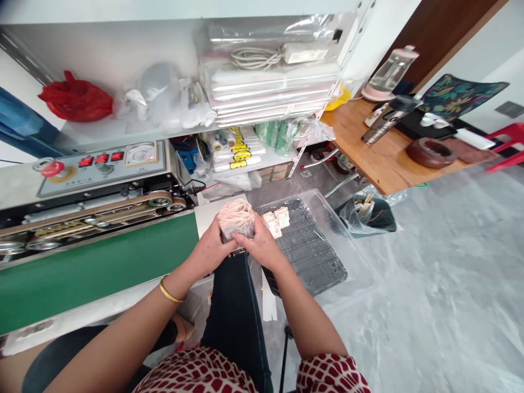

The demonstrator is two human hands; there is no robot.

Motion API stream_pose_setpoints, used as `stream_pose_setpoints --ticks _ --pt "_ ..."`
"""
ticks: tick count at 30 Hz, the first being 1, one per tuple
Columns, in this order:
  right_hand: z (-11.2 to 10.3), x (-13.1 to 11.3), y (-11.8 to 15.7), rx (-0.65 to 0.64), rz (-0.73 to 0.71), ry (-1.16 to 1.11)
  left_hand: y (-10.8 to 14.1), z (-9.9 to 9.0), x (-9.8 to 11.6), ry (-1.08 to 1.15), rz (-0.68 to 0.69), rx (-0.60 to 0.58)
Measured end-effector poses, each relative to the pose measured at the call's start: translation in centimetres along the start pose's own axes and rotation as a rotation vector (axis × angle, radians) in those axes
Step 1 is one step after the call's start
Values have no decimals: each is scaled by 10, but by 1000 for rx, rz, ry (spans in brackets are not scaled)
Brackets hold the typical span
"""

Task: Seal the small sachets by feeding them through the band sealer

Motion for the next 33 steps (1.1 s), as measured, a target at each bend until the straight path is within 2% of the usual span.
stream_pose_setpoints --ticks 3,6,10,13,16,21,25,30,33 --pt "9 -17 8 3 -36 -70 8 -5 12 81 -1 -22" --pt "22 -46 13 -65 -100 -132 22 -11 20 296 0 -70" --pt "46 -72 11 -100 -68 -122 44 -17 15 691 -142 -12" --pt "61 -81 7 -97 -31 -239 62 -31 10 855 -231 -6" --pt "72 -88 6 -119 -22 -327 82 -51 10 865 -222 -41" --pt "87 -105 6 -105 5 -266 110 -74 11 821 -133 -111" --pt "94 -121 7 -90 -16 -206 125 -80 10 783 -77 -149" --pt "102 -138 7 -148 -86 -101 137 -81 7 737 -54 -163" --pt "106 -141 5 -65 -108 -91 143 -83 6 796 -36 -135"
Point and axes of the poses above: each hand's wrist, its own y-axis away from the middle knuckle, its own z-axis out of the palm, x = y × z, the point moved 1 cm from there along -y, towards the middle knuckle, and after that the axes turned 4 degrees about -x, right-handed, at the moved point
